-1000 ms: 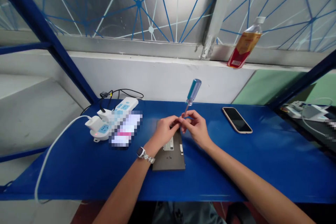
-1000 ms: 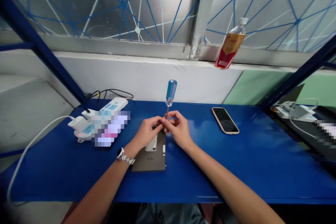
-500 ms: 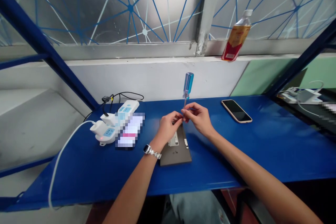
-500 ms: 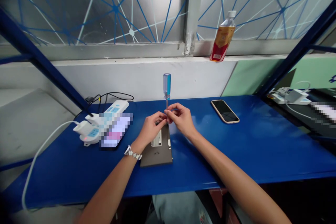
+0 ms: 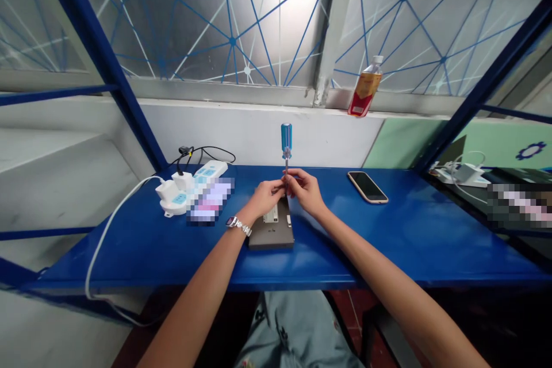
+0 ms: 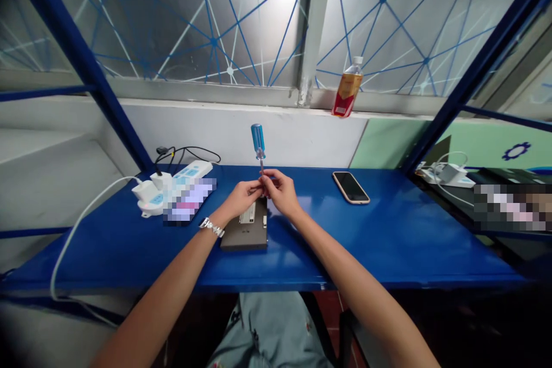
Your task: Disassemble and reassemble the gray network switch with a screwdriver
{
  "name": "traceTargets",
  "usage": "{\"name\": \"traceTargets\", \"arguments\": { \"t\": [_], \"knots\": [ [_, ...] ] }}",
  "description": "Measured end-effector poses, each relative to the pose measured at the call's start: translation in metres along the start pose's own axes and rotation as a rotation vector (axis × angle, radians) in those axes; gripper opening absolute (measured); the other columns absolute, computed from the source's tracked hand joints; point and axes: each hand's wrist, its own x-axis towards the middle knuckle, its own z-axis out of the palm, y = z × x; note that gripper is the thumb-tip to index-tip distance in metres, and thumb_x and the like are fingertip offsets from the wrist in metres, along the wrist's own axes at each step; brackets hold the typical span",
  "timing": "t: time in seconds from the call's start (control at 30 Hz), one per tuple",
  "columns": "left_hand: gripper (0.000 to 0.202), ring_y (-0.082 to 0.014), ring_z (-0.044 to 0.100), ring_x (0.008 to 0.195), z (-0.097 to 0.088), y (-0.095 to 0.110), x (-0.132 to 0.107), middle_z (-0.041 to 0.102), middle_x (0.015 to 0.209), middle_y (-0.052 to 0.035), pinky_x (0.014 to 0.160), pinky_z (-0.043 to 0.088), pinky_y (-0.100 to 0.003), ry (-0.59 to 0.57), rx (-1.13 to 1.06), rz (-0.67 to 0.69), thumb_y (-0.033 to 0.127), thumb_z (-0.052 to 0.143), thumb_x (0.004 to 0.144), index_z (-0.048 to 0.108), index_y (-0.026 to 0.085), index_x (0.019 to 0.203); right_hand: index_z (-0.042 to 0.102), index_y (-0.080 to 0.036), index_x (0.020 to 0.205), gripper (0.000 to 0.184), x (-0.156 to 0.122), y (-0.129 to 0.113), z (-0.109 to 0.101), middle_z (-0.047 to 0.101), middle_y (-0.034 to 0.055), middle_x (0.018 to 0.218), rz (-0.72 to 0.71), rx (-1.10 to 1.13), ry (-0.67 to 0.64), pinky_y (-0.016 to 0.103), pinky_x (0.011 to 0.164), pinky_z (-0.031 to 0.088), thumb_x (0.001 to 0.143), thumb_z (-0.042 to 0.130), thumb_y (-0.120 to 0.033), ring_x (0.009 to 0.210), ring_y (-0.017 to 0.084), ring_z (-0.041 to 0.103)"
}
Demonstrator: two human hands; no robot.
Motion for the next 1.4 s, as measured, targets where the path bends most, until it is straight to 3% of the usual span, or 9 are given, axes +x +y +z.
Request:
{"name": "traceTargets", "arguments": {
  "t": [0.13, 0.3, 0.47, 0.67, 0.9, 1.17, 1.3, 1.4],
  "knots": [
    [0.029, -0.0220, 0.073, 0.084, 0.001, 0.001, 0.000, 0.078, 0.091, -0.0082, 0.085, 0.059, -0.034, 0.039, -0.023, -0.020, 0.037, 0.061, 0.093, 0.077, 0.014, 0.097, 0.063, -0.021, 0.105, 0.043, 0.004, 0.006, -0.001, 0.068, 0.0021, 0.092, -0.014, -0.022, 0.072, 0.025, 0.052, 0.049, 0.081, 0.073, -0.055, 0.056, 0.011, 0.058],
    [0.029, -0.0229, 0.075, 0.086, 0.003, 0.002, 0.000, 0.079, 0.095, -0.0091, 0.087, 0.060, -0.035, 0.052, -0.076, -0.038, 0.039, 0.066, 0.090, 0.078, 0.015, 0.101, 0.062, -0.021, 0.091, 0.035, 0.003, 0.014, -0.002, 0.066, 0.0008, 0.072, -0.016, -0.098, 0.102, 0.027, 0.054, 0.050, 0.083, 0.072, -0.054, 0.057, 0.015, 0.060],
    [0.026, -0.0221, 0.075, 0.088, 0.002, 0.002, -0.001, 0.079, 0.096, -0.0089, 0.088, 0.059, -0.035, 0.072, -0.068, -0.032, 0.036, 0.064, 0.091, 0.077, 0.014, 0.100, 0.068, -0.019, 0.098, 0.034, -0.002, 0.011, -0.003, 0.071, 0.0040, 0.080, -0.037, -0.124, 0.088, 0.027, 0.056, 0.049, 0.088, 0.066, -0.052, 0.061, 0.015, 0.061],
    [0.025, -0.0206, 0.073, 0.083, 0.003, -0.001, 0.000, 0.077, 0.090, -0.0080, 0.082, 0.059, -0.032, 0.094, -0.057, -0.042, 0.038, 0.067, 0.089, 0.074, 0.014, 0.095, 0.069, -0.019, 0.109, 0.036, -0.004, 0.006, -0.003, 0.072, 0.0056, 0.091, -0.056, -0.164, 0.079, 0.027, 0.057, 0.049, 0.088, 0.066, -0.048, 0.066, 0.015, 0.062],
    [0.029, -0.0192, 0.072, 0.078, 0.003, 0.000, 0.000, 0.075, 0.083, -0.0061, 0.073, 0.056, -0.028, 0.124, -0.026, -0.062, 0.043, 0.071, 0.087, 0.070, 0.015, 0.088, 0.063, -0.020, 0.090, 0.030, -0.002, 0.011, -0.002, 0.069, 0.0028, 0.079, -0.054, -0.143, 0.122, 0.026, 0.055, 0.048, 0.084, 0.070, -0.049, 0.061, 0.015, 0.060],
    [0.027, -0.0220, 0.073, 0.088, 0.003, 0.000, 0.000, 0.078, 0.096, -0.0108, 0.086, 0.057, -0.033, 0.036, -0.080, -0.039, 0.037, 0.064, 0.091, 0.075, 0.013, 0.097, 0.069, -0.016, 0.105, 0.034, -0.005, 0.006, 0.000, 0.071, 0.0056, 0.086, -0.075, -0.157, 0.061, 0.026, 0.059, 0.049, 0.090, 0.061, -0.046, 0.068, 0.016, 0.062],
    [0.024, -0.0220, 0.073, 0.087, 0.004, -0.003, 0.000, 0.078, 0.094, -0.0100, 0.086, 0.058, -0.034, 0.072, -0.052, -0.049, 0.033, 0.065, 0.089, 0.076, 0.013, 0.099, 0.068, -0.018, 0.112, 0.033, -0.004, 0.009, -0.001, 0.069, 0.0031, 0.087, -0.111, -0.169, 0.075, 0.025, 0.058, 0.047, 0.091, 0.062, -0.043, 0.065, 0.014, 0.059],
    [0.023, -0.0221, 0.073, 0.085, 0.005, -0.004, 0.000, 0.078, 0.091, -0.0094, 0.084, 0.058, -0.034, 0.092, -0.013, -0.059, 0.032, 0.066, 0.089, 0.075, 0.013, 0.097, 0.067, -0.019, 0.105, 0.028, -0.003, 0.010, -0.001, 0.068, 0.0015, 0.085, -0.124, -0.178, 0.105, 0.025, 0.058, 0.046, 0.088, 0.068, -0.041, 0.063, 0.012, 0.057]
  ]
}}
